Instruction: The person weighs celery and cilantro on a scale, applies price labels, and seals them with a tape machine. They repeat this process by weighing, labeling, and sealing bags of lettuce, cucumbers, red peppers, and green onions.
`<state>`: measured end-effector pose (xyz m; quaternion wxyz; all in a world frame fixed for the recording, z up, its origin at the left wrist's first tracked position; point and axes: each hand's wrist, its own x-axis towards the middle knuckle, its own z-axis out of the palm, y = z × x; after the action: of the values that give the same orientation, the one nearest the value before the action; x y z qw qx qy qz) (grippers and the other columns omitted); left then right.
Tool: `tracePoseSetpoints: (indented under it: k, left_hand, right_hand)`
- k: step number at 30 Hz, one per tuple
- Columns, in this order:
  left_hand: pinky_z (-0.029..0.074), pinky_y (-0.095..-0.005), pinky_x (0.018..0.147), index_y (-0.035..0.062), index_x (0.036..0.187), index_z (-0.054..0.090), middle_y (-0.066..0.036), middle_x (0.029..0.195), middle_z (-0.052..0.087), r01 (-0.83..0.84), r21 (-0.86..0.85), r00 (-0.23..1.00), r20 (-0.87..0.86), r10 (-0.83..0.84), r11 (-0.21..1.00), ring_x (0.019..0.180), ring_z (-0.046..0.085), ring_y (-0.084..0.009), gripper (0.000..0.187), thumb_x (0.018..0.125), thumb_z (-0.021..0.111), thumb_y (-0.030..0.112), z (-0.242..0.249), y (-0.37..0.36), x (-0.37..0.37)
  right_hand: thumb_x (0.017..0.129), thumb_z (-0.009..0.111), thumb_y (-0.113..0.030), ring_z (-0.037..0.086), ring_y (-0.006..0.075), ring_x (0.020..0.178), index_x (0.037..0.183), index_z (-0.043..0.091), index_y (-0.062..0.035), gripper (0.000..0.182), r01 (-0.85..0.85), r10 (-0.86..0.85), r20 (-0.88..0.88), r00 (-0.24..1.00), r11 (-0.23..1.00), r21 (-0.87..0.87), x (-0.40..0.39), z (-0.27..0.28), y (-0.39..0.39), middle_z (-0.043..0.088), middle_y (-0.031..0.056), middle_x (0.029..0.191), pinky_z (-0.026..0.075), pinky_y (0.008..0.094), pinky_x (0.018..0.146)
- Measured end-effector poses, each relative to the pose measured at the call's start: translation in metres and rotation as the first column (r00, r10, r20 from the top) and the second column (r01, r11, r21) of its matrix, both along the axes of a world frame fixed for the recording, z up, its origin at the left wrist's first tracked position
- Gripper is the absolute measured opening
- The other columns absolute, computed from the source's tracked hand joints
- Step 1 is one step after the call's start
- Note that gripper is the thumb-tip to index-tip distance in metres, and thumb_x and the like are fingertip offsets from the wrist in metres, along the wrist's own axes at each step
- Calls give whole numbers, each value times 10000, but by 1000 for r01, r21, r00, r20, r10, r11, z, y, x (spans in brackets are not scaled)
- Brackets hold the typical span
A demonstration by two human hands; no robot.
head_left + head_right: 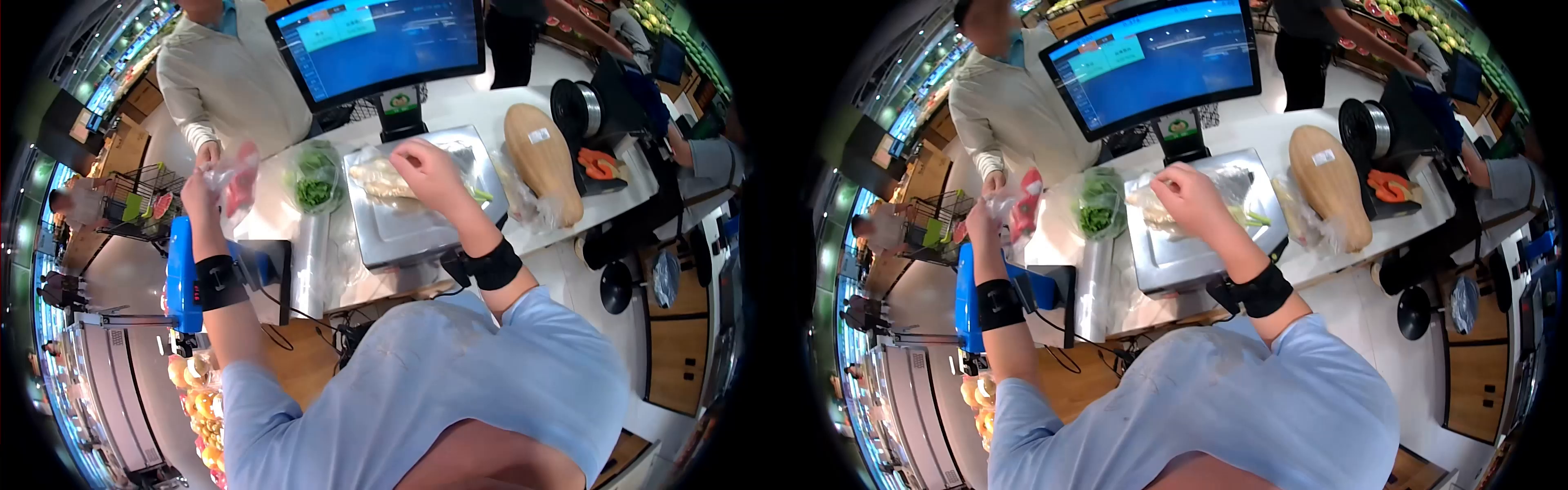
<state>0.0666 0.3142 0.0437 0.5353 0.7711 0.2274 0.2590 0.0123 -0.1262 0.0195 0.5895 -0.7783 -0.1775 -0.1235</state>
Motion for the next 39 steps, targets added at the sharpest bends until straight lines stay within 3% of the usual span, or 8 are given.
tracePoseSetpoints:
  k: [4, 7, 12, 20, 23, 27, 32, 39]
  left_hand:
    - [479, -343, 763, -94, 1076, 589, -176, 897, 651, 51, 99, 998, 34, -55, 994, 813, 616, -255, 440, 933, 503, 313, 11, -7, 4]
    - [361, -393, 1007, -79, 1292, 423, -271, 1265, 482, -251, 568, 951, 298, 88, 784, 1193, 476, -349, 572, 880, 600, 278, 24, -63, -29]
    - [353, -407, 1014, -50, 1264, 455, -226, 1246, 498, -36, 576, 966, 230, -120, 817, 1174, 475, -354, 502, 848, 629, 171, -2, -116, -70]
    - [391, -401, 953, 16, 1243, 487, -162, 1209, 524, 80, 596, 971, 134, -197, 799, 1145, 502, -285, 421, 854, 610, 123, -16, -149, -101]
    - [400, -381, 957, -20, 1188, 494, -180, 1160, 533, 130, 570, 952, 158, -263, 812, 1096, 521, -322, 393, 824, 622, 49, -19, -163, -100]
    - [449, -354, 882, 11, 1159, 551, -135, 1094, 618, 386, 489, 893, 15, -449, 782, 1016, 596, -238, 308, 870, 597, 106, -36, -201, -94]
    - [482, -320, 709, 24, 1040, 613, -123, 876, 633, 621, 612, 691, -134, -710, 489, 807, 622, -245, 204, 844, 615, 80, -50, -286, -86]
    - [486, -375, 785, 144, 1212, 558, -143, 1176, 561, 511, 853, 457, -371, -808, -103, 969, 570, -286, 476, 746, 624, 78, -46, -387, -34]
  right_hand:
    - [820, 606, -155, 594, 279, 824, 910, 591, -39, 148, 102, -95, 303, 948, 995, -8, 46, 29, 44, 587, 110, 1130, 493, 371, 702]
    - [781, 590, -115, 587, 309, 873, 958, 558, -48, 191, 273, -190, 488, 852, 956, -105, 76, 46, 77, 517, 113, 1281, 507, 420, 728]
    - [740, 589, -94, 569, 350, 940, 1028, 497, -32, 309, 365, -198, 487, 850, 890, -275, 126, 60, 112, 377, 156, 1429, 517, 455, 759]
    - [751, 574, -79, 558, 378, 1012, 948, 511, -33, 212, 305, -208, 333, 920, 913, -271, 125, 78, 105, 391, 179, 1421, 484, 453, 828]
    - [765, 614, -114, 582, 331, 924, 981, 539, -53, 236, 337, -249, 517, 819, 938, -81, 70, 78, 65, 456, 134, 1381, 511, 425, 748]
    - [779, 653, -97, 561, 187, 637, 898, 583, -45, 147, 206, -233, 182, 955, 966, 159, 14, 50, -30, 617, 99, 1107, 468, 286, 587]
    - [840, 614, -157, 556, 147, 621, 940, 611, -27, 165, 553, -553, 8, 833, 833, 5, -21, -22, -144, 648, 85, 819, 464, 283, 598]
    - [879, 609, -145, 580, 94, 664, 962, 596, 3, 170, 615, -609, -215, 763, 787, -46, -69, -86, -197, 606, 30, 801, 484, 231, 598]
